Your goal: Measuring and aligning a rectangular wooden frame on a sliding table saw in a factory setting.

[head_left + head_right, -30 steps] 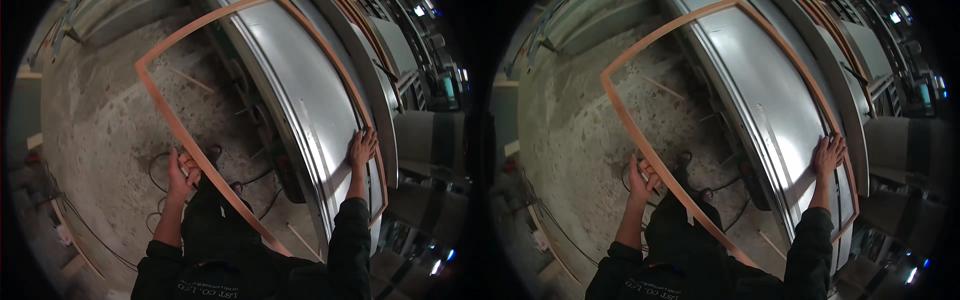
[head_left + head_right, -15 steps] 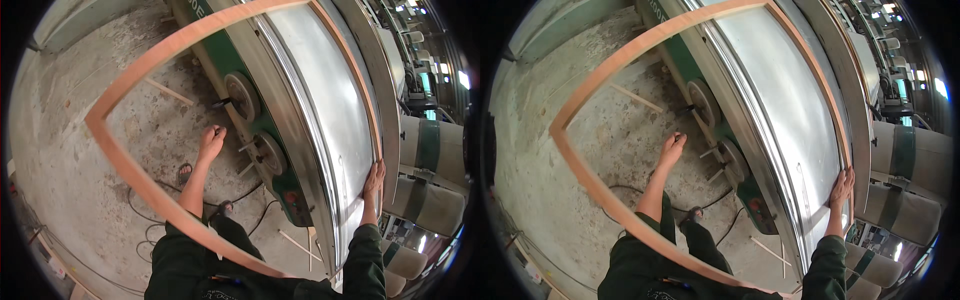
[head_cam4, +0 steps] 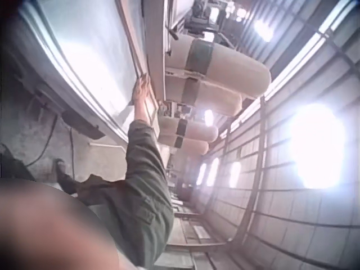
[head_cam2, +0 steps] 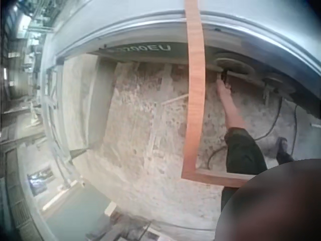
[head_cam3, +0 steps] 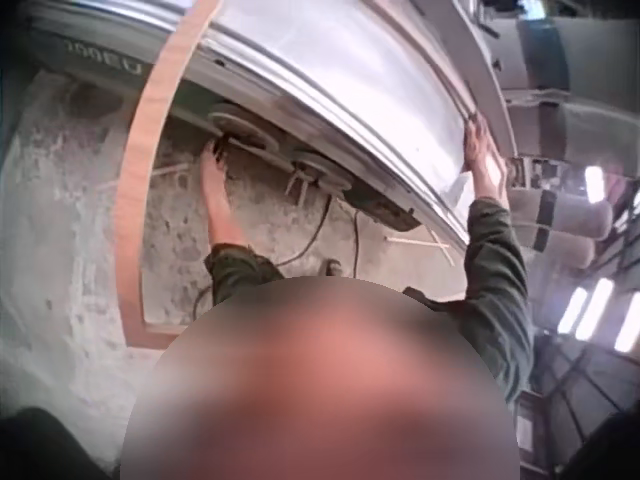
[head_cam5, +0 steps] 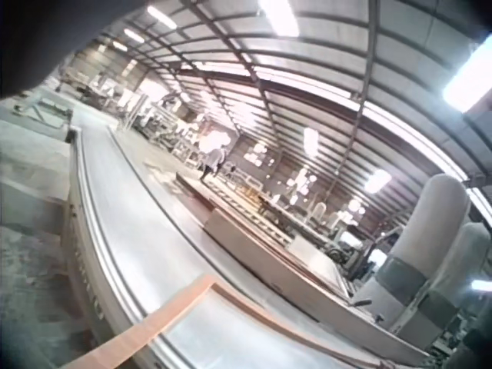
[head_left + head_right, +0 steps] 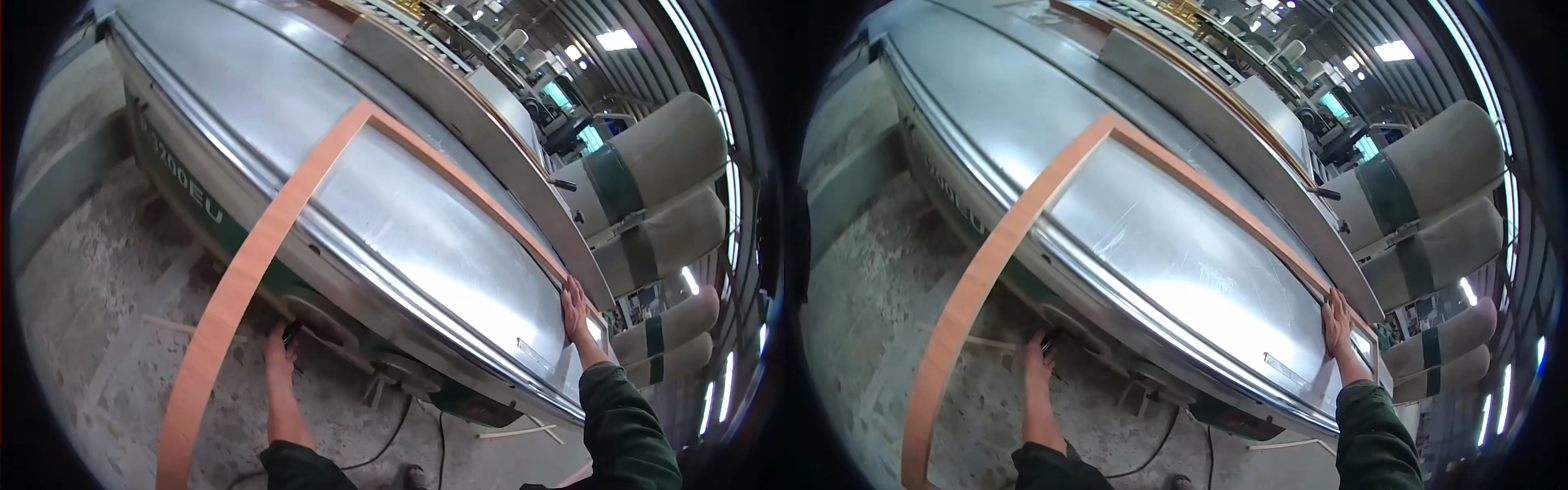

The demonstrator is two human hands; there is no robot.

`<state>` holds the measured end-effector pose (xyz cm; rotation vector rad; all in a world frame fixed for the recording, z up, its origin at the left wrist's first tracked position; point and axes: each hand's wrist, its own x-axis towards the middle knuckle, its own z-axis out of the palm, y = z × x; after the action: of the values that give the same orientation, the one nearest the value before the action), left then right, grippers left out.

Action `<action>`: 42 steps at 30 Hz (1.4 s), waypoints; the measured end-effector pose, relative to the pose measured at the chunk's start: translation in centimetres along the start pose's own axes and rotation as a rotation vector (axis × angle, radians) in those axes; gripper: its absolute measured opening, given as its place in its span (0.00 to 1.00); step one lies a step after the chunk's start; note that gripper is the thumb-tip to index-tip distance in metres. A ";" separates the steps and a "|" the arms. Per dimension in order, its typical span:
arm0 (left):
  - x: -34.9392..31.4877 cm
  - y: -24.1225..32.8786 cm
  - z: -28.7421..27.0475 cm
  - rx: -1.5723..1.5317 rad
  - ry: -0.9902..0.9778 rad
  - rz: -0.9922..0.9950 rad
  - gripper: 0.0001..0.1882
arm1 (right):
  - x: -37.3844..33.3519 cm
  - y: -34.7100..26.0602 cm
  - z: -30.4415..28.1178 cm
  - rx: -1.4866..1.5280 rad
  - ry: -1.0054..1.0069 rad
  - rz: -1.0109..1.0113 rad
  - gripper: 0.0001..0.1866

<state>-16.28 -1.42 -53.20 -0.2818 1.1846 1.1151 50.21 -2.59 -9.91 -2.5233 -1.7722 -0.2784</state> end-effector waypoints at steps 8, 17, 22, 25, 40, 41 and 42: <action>-12.8 4.4 5.7 0.764 -0.035 0.935 0.20 | -0.9 -2.1 -0.8 0.077 -0.023 -0.097 0.36; 0.2 -10.0 -2.0 1.657 0.214 0.863 0.26 | -1.1 -3.2 -1.8 -0.060 -0.044 -0.152 0.32; -2.3 5.5 0.4 1.518 0.255 0.810 0.22 | -0.6 -1.4 -1.1 -0.253 -0.023 -0.341 0.30; -13.5 3.1 5.3 1.586 0.276 0.654 0.24 | -0.4 -1.5 -1.0 -0.147 0.007 -0.351 0.31; -12.6 -2.7 4.9 1.572 0.460 0.658 0.25 | -0.9 -3.3 -1.7 -0.121 0.032 -0.385 0.21; -14.4 -5.5 5.4 1.570 0.330 0.611 0.29 | -0.9 -3.5 -1.8 -0.105 0.028 -0.371 0.22; -15.9 -8.8 6.1 1.520 0.242 0.738 0.33 | -1.1 -3.8 -1.9 -0.086 0.020 -0.352 0.22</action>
<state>-4.81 -9.97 -40.49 1.2963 2.0927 0.4753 46.11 -2.55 -8.51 -2.2351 -2.2361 -0.3980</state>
